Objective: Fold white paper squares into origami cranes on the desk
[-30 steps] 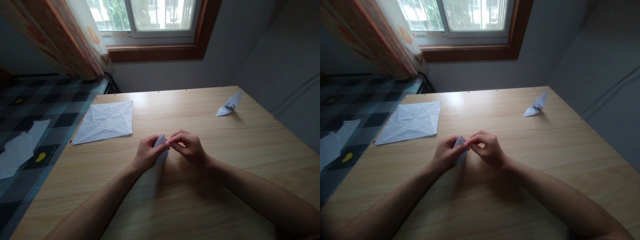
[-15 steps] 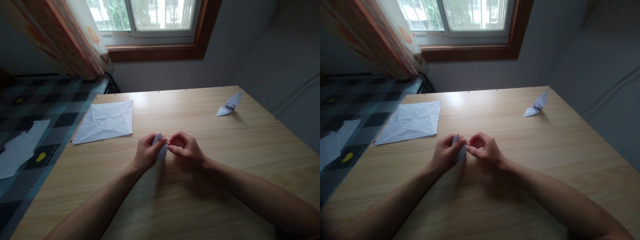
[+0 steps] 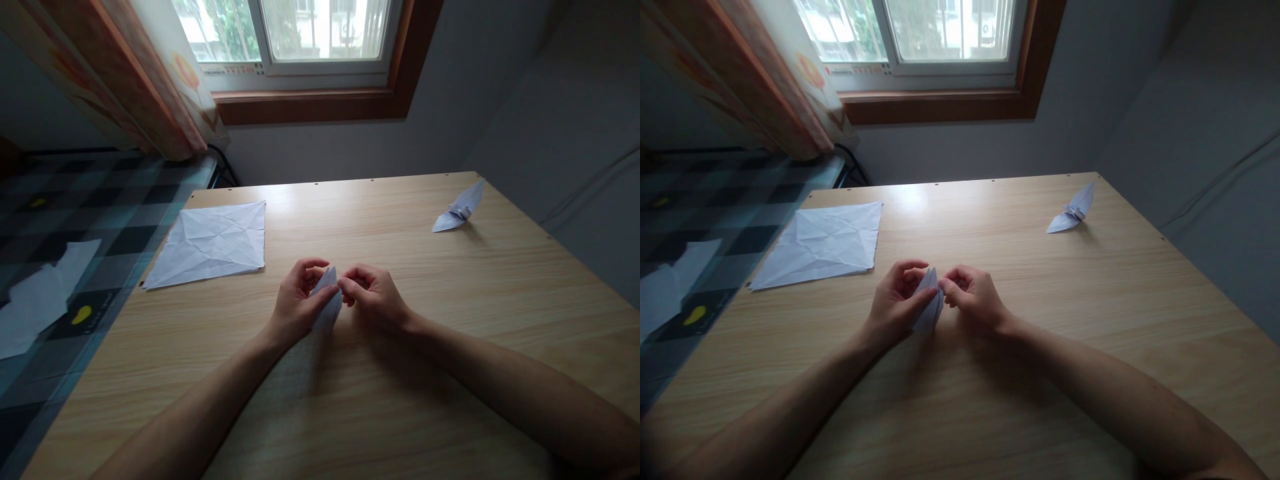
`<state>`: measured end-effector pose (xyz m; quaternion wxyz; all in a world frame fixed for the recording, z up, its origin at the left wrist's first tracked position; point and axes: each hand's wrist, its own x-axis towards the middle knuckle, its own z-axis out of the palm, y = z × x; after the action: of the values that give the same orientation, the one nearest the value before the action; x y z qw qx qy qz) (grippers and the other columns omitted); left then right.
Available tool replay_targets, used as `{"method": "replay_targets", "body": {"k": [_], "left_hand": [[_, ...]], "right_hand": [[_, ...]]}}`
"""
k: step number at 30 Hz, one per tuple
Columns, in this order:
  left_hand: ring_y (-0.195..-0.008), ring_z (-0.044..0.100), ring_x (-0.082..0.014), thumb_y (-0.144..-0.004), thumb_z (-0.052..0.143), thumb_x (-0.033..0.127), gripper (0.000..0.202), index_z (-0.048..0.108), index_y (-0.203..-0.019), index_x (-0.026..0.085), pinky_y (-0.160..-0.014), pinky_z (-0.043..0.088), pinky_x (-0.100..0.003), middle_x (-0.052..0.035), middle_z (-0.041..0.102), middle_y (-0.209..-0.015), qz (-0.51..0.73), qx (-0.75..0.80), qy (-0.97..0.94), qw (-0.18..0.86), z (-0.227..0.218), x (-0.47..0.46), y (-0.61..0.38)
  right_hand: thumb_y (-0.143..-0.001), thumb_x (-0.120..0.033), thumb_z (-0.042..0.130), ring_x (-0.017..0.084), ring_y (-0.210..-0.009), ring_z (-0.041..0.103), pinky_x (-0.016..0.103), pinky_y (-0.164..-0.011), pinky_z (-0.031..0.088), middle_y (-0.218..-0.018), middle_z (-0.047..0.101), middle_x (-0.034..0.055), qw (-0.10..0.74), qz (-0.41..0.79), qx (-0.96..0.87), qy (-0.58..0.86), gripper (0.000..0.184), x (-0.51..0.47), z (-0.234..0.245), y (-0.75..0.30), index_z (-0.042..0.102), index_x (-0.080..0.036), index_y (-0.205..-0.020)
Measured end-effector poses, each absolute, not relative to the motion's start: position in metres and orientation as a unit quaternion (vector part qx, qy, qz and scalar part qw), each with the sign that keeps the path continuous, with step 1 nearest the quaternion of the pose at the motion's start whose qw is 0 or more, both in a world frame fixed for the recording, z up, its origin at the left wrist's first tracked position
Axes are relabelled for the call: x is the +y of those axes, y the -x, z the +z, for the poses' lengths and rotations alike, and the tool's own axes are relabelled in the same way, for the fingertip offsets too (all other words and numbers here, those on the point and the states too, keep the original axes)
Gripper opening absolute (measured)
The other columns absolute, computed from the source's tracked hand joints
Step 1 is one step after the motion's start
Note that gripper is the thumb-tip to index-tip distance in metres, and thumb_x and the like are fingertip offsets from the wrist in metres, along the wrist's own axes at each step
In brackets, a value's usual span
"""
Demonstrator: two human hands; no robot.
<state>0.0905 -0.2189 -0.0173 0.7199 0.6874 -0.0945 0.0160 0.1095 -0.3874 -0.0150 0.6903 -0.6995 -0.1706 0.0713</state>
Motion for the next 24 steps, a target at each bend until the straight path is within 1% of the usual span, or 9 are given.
{"method": "replay_targets", "body": {"k": [2,5,7,9,11,13,17,20,24], "left_hand": [[-0.077,0.064,-0.0159,-0.078,0.073,0.029,0.042,0.051,-0.113,0.021,-0.069,0.050,-0.028,-0.0022,0.066,-0.088,0.045,-0.108,-0.704,0.701,-0.018,-0.218,-0.091],[-0.082,0.059,-0.0154,-0.074,0.074,0.023,0.036,0.055,-0.105,0.021,-0.070,0.047,-0.027,-0.0031,0.061,-0.096,0.201,-0.120,-0.779,0.581,-0.016,-0.217,-0.090],[-0.080,0.056,-0.0146,-0.073,0.074,0.019,0.025,0.056,-0.091,0.020,-0.069,0.045,-0.026,-0.0016,0.058,-0.090,0.297,-0.134,-0.818,0.474,-0.013,-0.217,-0.089],[-0.072,0.053,-0.0131,-0.077,0.070,0.017,0.017,0.054,-0.079,0.019,-0.065,0.043,-0.025,0.0011,0.055,-0.077,0.329,-0.162,-0.834,0.413,-0.011,-0.217,-0.086],[-0.063,0.050,-0.0115,-0.081,0.066,0.017,0.017,0.052,-0.072,0.019,-0.061,0.041,-0.024,0.0030,0.052,-0.068,0.318,-0.188,-0.841,0.396,-0.009,-0.219,-0.084],[-0.060,0.049,-0.0113,-0.083,0.065,0.018,0.017,0.053,-0.071,0.019,-0.060,0.041,-0.024,0.0028,0.053,-0.065,0.298,-0.199,-0.846,0.394,-0.008,-0.220,-0.082],[-0.068,0.054,-0.0144,-0.084,0.066,0.025,0.011,0.062,-0.077,0.018,-0.066,0.043,-0.027,-0.0011,0.060,-0.071,0.282,-0.184,-0.858,0.387,-0.006,-0.220,-0.081],[-0.069,0.055,-0.0152,-0.085,0.065,0.029,0.015,0.062,-0.075,0.018,-0.068,0.043,-0.028,-0.0016,0.062,-0.071,0.273,-0.165,-0.863,0.393,-0.005,-0.219,-0.082],[-0.061,0.052,-0.0127,-0.084,0.065,0.031,0.020,0.059,-0.070,0.018,-0.062,0.041,-0.026,0.0011,0.060,-0.065,0.242,-0.140,-0.860,0.427,-0.006,-0.220,-0.082]], "right_hand": [[-0.084,-0.036,0.064,0.011,-0.051,0.056,0.022,-0.049,0.045,-0.058,0.060,-0.0012,0.688,0.052,-0.158,0.707,0.023,-0.387,-0.014,-0.110,0.061,-0.016,-0.073],[-0.085,-0.036,0.062,0.011,-0.050,0.054,0.022,-0.048,0.043,-0.056,0.057,-0.0023,0.684,-0.010,-0.121,0.719,0.024,-0.388,-0.014,-0.110,0.058,-0.017,-0.071],[-0.086,-0.034,0.062,0.012,-0.052,0.055,0.023,-0.049,0.045,-0.059,0.057,-0.0023,0.669,-0.059,-0.109,0.733,0.021,-0.388,-0.015,-0.109,0.057,-0.018,-0.073],[-0.087,-0.032,0.061,0.013,-0.058,0.058,0.025,-0.055,0.049,-0.067,0.060,-0.0008,0.647,-0.113,-0.122,0.744,0.018,-0.387,-0.015,-0.106,0.057,-0.019,-0.077],[-0.089,-0.030,0.058,0.015,-0.069,0.061,0.029,-0.064,0.053,-0.078,0.062,0.0017,0.618,-0.166,-0.163,0.751,0.014,-0.387,-0.013,-0.102,0.056,-0.020,-0.079],[-0.091,-0.026,0.056,0.018,-0.080,0.062,0.033,-0.072,0.054,-0.089,0.062,0.0045,0.581,-0.214,-0.209,0.757,0.012,-0.386,-0.011,-0.099,0.056,-0.020,-0.081],[-0.090,-0.025,0.060,0.024,-0.103,0.056,0.044,-0.086,0.053,-0.104,0.054,0.0087,0.524,-0.272,-0.242,0.770,0.009,-0.387,-0.008,-0.098,0.059,-0.020,-0.082],[-0.089,-0.025,0.062,0.026,-0.110,0.053,0.047,-0.091,0.051,-0.110,0.050,0.0092,0.559,-0.245,-0.242,0.754,0.008,-0.387,-0.011,-0.100,0.060,-0.020,-0.083],[-0.089,-0.025,0.062,0.022,-0.104,0.057,0.041,-0.085,0.054,-0.107,0.053,0.0072,0.634,-0.162,-0.255,0.712,0.006,-0.386,-0.016,-0.101,0.060,-0.021,-0.085]]}}
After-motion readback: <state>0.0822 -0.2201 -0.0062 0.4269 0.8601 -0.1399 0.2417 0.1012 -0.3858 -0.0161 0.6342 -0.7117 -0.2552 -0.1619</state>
